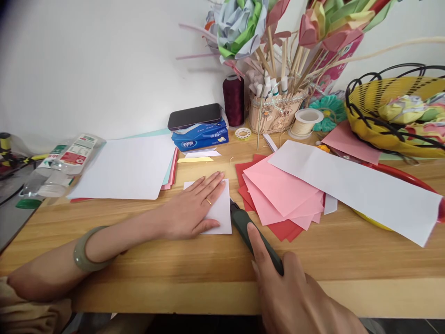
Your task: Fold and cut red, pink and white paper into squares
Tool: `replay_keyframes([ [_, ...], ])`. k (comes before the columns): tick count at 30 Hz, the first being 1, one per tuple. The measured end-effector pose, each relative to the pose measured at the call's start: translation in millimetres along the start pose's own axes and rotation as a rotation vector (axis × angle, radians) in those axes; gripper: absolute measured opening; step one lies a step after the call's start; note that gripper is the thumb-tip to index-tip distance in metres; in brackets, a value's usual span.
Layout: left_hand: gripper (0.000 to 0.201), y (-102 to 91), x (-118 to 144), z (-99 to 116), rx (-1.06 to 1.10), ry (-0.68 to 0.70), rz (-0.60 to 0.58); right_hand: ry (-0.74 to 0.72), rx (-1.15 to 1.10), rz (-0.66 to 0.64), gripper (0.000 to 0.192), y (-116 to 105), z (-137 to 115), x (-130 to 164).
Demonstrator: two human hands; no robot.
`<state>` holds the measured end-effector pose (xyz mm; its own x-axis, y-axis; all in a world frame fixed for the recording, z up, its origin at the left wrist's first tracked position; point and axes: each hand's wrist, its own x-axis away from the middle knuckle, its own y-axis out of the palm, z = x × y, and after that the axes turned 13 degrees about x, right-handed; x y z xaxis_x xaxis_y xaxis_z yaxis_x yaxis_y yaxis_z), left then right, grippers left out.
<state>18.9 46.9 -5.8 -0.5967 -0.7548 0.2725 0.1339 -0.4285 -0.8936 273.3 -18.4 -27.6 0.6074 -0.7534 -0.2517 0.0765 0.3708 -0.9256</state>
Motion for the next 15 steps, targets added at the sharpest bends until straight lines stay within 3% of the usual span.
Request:
replay_keyframes([
  [15,0.081,-0.9,-1,1,0.012,0.005,0.004,0.035,0.096,-0.022,0.069,-7,-10,-15],
])
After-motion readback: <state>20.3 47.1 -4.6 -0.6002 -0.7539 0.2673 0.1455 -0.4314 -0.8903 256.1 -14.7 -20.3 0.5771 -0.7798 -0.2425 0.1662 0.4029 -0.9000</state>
